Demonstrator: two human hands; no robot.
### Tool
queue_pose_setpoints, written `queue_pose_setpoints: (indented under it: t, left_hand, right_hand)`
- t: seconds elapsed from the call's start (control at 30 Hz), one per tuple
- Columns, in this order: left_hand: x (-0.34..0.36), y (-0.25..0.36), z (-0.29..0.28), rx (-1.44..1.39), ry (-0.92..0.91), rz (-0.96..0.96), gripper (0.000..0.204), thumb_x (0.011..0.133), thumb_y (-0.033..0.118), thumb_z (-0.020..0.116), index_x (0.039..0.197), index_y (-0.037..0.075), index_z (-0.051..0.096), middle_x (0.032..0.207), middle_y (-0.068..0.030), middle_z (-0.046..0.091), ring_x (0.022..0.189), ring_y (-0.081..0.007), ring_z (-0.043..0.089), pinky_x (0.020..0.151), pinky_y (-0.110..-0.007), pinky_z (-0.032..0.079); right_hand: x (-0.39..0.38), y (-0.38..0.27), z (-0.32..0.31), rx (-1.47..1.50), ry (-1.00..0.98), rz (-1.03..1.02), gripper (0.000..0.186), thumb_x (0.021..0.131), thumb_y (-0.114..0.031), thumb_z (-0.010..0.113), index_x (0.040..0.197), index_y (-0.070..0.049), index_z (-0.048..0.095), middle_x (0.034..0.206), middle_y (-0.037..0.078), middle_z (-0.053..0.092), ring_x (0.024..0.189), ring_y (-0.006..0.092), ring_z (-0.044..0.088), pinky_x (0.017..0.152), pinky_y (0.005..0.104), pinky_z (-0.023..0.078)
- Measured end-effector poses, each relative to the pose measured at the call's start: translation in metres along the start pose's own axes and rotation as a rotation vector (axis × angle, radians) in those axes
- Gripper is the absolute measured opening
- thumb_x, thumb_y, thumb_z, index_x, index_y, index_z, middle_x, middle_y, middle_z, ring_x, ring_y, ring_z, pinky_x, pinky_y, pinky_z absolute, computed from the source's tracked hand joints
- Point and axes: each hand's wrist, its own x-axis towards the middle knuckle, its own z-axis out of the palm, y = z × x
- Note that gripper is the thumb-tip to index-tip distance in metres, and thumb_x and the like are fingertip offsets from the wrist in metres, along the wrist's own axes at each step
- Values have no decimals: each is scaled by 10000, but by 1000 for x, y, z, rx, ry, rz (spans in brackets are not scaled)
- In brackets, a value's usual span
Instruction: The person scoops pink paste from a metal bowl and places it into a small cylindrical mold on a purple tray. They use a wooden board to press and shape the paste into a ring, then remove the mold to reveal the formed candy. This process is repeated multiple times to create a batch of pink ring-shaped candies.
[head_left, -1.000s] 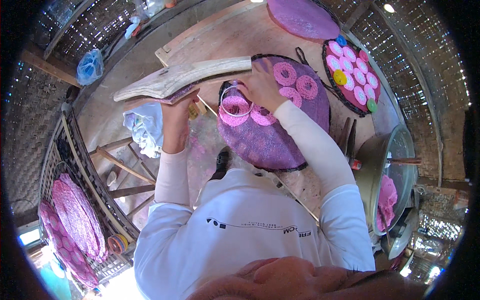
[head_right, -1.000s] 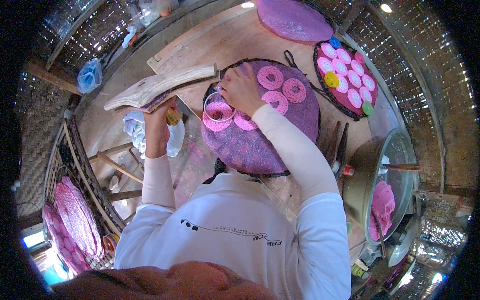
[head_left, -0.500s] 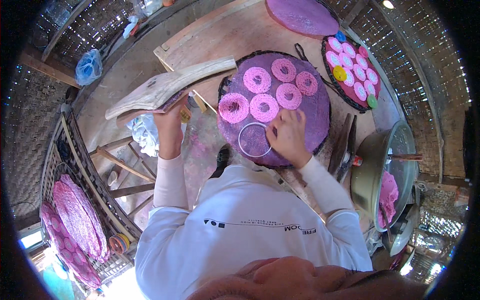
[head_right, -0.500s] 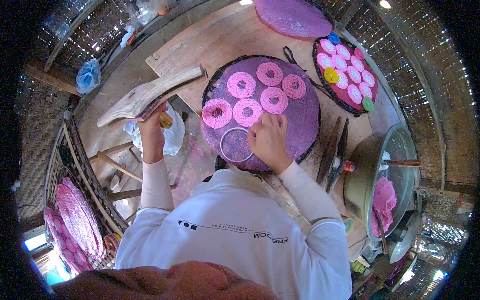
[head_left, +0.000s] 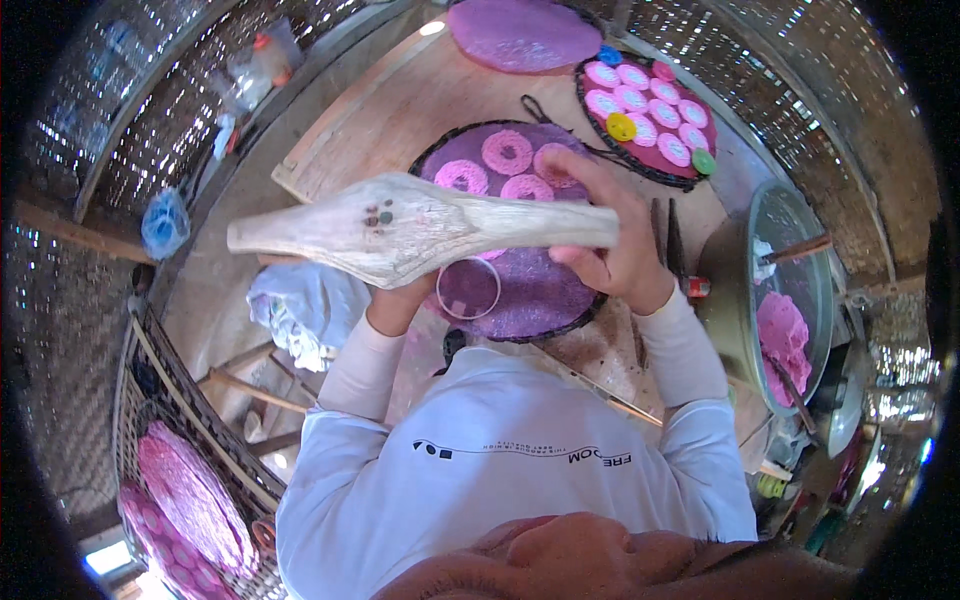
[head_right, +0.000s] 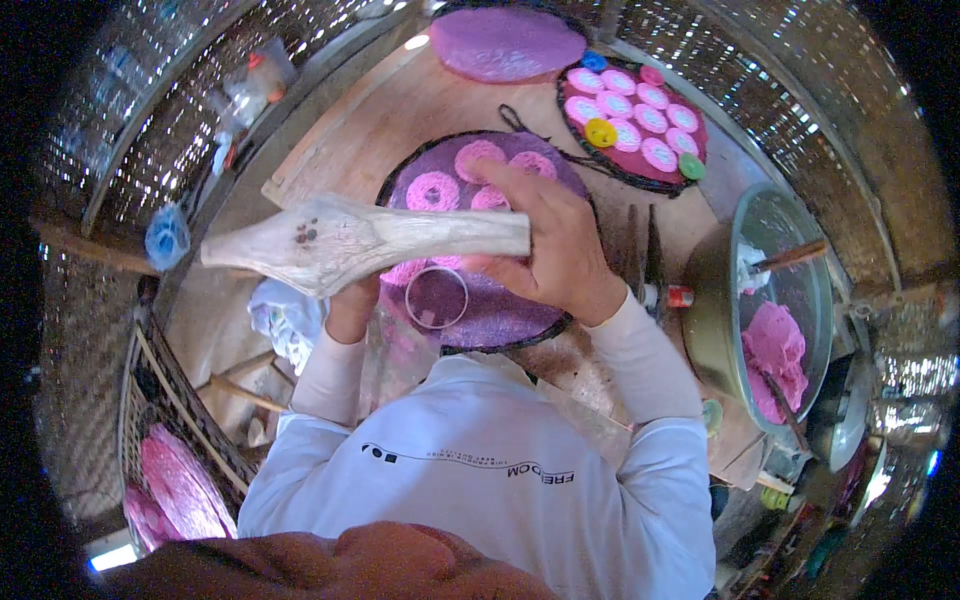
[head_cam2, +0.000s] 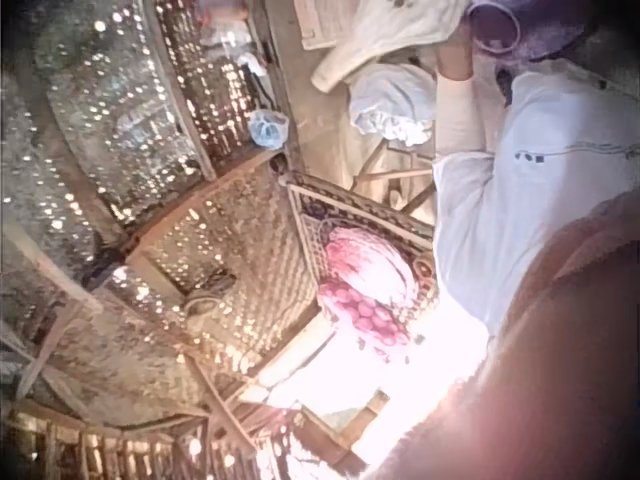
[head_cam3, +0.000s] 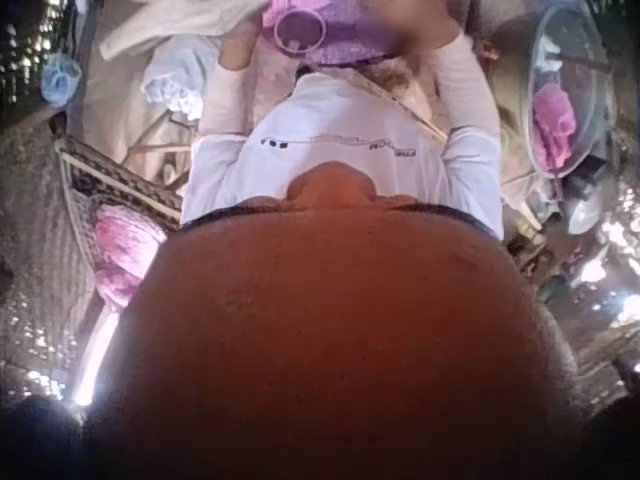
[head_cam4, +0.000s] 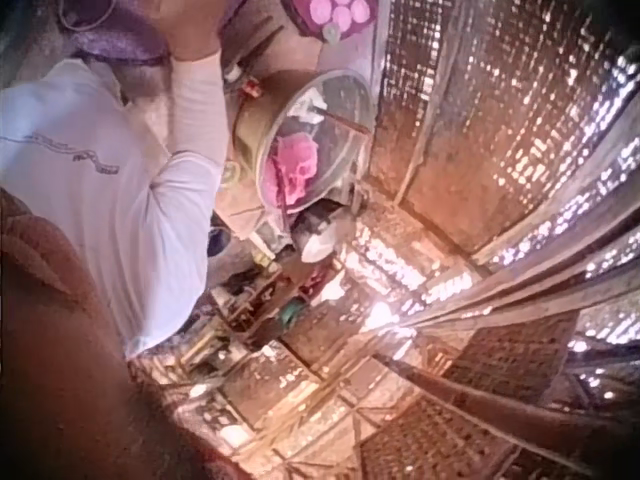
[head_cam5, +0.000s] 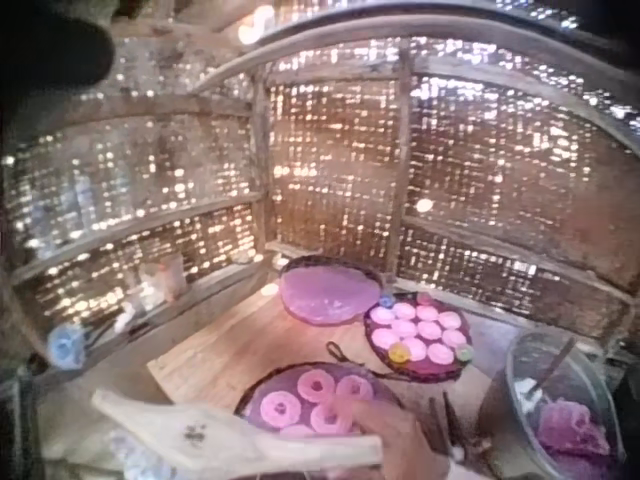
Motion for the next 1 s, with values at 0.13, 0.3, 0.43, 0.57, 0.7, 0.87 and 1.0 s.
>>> queue_pose_setpoints:
  t: [0.13,0.3,0.43,0.57,0.7,0.87,1.0]
  left_hand:
    - [48,37,-2,-383,-236,4,368,809,117,625,1166,92,541,1177,-91,538,1080,-241,500,907,-365,404]
    - [79,46,9,-750,-455,-111,432,873,133,509,1280,32,404,1294,-118,433,1164,-204,438,1001,-328,334]
    - [88,60,36,-835,-555,-218,380,871,174,482,1208,0,455,1201,-120,496,1071,-201,494,946,-311,365]
    - [140,152,49,-117,-642,654,412,622,350,691,921,79,608,806,-70,618,690,-256,594,592,-356,416]
    - [145,180,55,469,-568,859,431,548,290,703,924,112,591,758,-24,594,656,-226,586,583,-357,405]
    - [143,195,53,89,-846,836,341,525,226,713,838,138,610,678,-57,577,625,-262,590,506,-364,420]
    - [135,196,66,150,-1115,617,330,552,200,703,842,85,597,717,-120,581,652,-325,582,533,-408,432]
  right_hand:
    - [9,-14,-36,300,-145,102,449,756,-257,675,1098,5,545,1008,147,606,924,223,594,806,302,458]
    - [13,-18,-77,650,-130,270,454,784,-157,663,1171,13,498,1076,88,588,989,142,550,867,287,437]
    - [17,12,-86,876,-19,360,375,843,-212,602,1153,-20,513,1037,51,589,943,131,564,836,269,455]
    - [24,5,-94,1016,102,558,492,876,-351,525,1238,-28,440,963,55,591,831,135,586,743,272,489]
    - [22,-23,-113,407,74,386,379,848,-229,576,1123,-6,441,788,19,518,710,109,555,615,243,466]
    - [2,-65,-119,82,54,319,252,764,-69,579,950,-12,419,783,63,444,704,137,461,635,297,403]
    - [-25,-82,-129,71,-120,482,230,747,-47,564,904,-7,401,778,84,410,683,200,426,614,327,371]
